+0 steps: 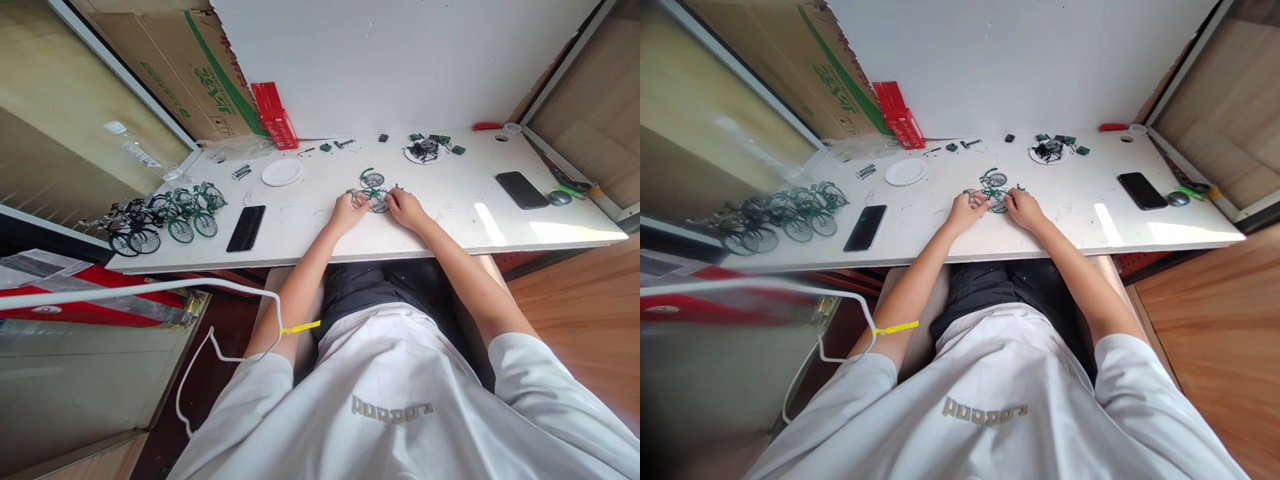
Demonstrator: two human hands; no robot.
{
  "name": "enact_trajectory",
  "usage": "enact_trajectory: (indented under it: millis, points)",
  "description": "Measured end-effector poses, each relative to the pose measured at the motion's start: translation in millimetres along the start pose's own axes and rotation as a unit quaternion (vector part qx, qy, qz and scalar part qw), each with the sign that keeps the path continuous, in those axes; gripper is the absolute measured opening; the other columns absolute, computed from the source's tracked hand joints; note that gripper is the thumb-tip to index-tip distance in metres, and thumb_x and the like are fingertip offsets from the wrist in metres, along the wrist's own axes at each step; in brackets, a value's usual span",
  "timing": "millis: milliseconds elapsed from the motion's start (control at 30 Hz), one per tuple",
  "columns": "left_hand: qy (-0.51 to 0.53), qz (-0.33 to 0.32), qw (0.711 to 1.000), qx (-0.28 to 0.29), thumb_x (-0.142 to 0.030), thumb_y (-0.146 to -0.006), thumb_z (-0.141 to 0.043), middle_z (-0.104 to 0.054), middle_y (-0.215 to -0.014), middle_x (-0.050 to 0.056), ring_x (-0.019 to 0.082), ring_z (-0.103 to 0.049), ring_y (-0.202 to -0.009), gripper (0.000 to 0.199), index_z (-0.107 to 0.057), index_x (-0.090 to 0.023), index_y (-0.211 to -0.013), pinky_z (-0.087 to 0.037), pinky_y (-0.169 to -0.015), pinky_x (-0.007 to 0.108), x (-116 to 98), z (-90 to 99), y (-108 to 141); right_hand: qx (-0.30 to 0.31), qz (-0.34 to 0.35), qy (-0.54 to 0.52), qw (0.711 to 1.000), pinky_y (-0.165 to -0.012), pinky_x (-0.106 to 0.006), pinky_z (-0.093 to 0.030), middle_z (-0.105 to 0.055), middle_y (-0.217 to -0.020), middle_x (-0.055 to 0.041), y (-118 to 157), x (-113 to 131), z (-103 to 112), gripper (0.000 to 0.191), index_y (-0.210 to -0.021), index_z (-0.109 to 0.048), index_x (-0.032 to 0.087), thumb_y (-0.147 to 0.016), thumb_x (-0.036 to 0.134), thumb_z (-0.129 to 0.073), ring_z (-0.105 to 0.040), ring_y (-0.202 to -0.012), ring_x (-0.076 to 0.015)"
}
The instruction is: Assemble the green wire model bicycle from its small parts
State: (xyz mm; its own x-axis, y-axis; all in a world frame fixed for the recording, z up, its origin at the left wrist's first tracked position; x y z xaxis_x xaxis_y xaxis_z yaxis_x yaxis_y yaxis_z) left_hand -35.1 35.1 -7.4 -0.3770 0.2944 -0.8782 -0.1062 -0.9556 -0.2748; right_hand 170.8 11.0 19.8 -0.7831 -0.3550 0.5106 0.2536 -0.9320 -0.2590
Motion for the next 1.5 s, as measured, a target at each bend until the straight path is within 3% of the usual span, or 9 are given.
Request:
enact_trajectory:
  millis: [500,767,1133,1500]
  points:
    - [0.017,0.005,1.0,0.0,-0.031,-0.09,-0.091,-0.08,-0.09,0.007,0.019,-0.073,-0.077,0.02,-0.078,-0.018,-0.099,-0.062,-0.079,0.03,2,0.0,0,-0.001,0.002,-0.003,1.0,-0.072,-0.039,-0.035,-0.067,-0.078,-0.009,0,0,0,0.026,-0.098,-0.054,0.028,-0.113,0.044,-0.04,-0.057,-0.071,-0.0301]
    - [0.011,0.007,1.0,-0.001,-0.032,-0.087,-0.091,-0.079,-0.087,0.006,0.018,-0.072,-0.076,0.022,-0.078,-0.018,-0.099,-0.062,-0.077,0.03,0,0.8,1,0.002,-0.001,0.006,1.0,-0.074,-0.041,-0.039,-0.072,-0.083,-0.0122,0,1,0,0.029,-0.1,-0.058,0.027,-0.114,0.043,-0.04,-0.062,-0.076,-0.0327]
    - [0.027,0.016,0.999,-0.008,-0.028,-0.085,-0.095,-0.081,-0.089,0.008,0.023,-0.078,-0.088,0.025,-0.075,-0.018,-0.095,-0.067,-0.087,0.034,-9,2.3,3,-0.005,0.003,0.003,1.0,-0.072,-0.041,-0.037,-0.069,-0.079,-0.0107,0,0,0,0.028,-0.098,-0.056,0.027,-0.113,0.044,-0.039,-0.059,-0.073,-0.0315]
    - [0.026,0.013,1.0,0.0,-0.029,-0.087,-0.094,-0.08,-0.089,0.008,0.02,-0.075,-0.081,0.024,-0.076,-0.018,-0.097,-0.065,-0.082,0.032,-3,0.4,1,0.0,0.0,0.005,1.0,-0.074,-0.04,-0.037,-0.07,-0.082,-0.011,0,0,0,0.028,-0.1,-0.058,0.027,-0.114,0.043,-0.04,-0.061,-0.075,-0.0317]
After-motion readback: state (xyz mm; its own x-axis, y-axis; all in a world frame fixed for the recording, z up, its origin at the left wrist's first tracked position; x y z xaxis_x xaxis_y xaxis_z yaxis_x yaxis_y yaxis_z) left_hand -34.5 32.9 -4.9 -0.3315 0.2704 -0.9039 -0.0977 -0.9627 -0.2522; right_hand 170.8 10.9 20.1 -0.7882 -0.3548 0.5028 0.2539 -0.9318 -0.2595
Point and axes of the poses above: each hand's wrist, its own y-axis away from the middle knuckle, its own z-axis out of the back of the hand, x = y × z, the point moved 8 cm from there along -y, towards the middle knuckle
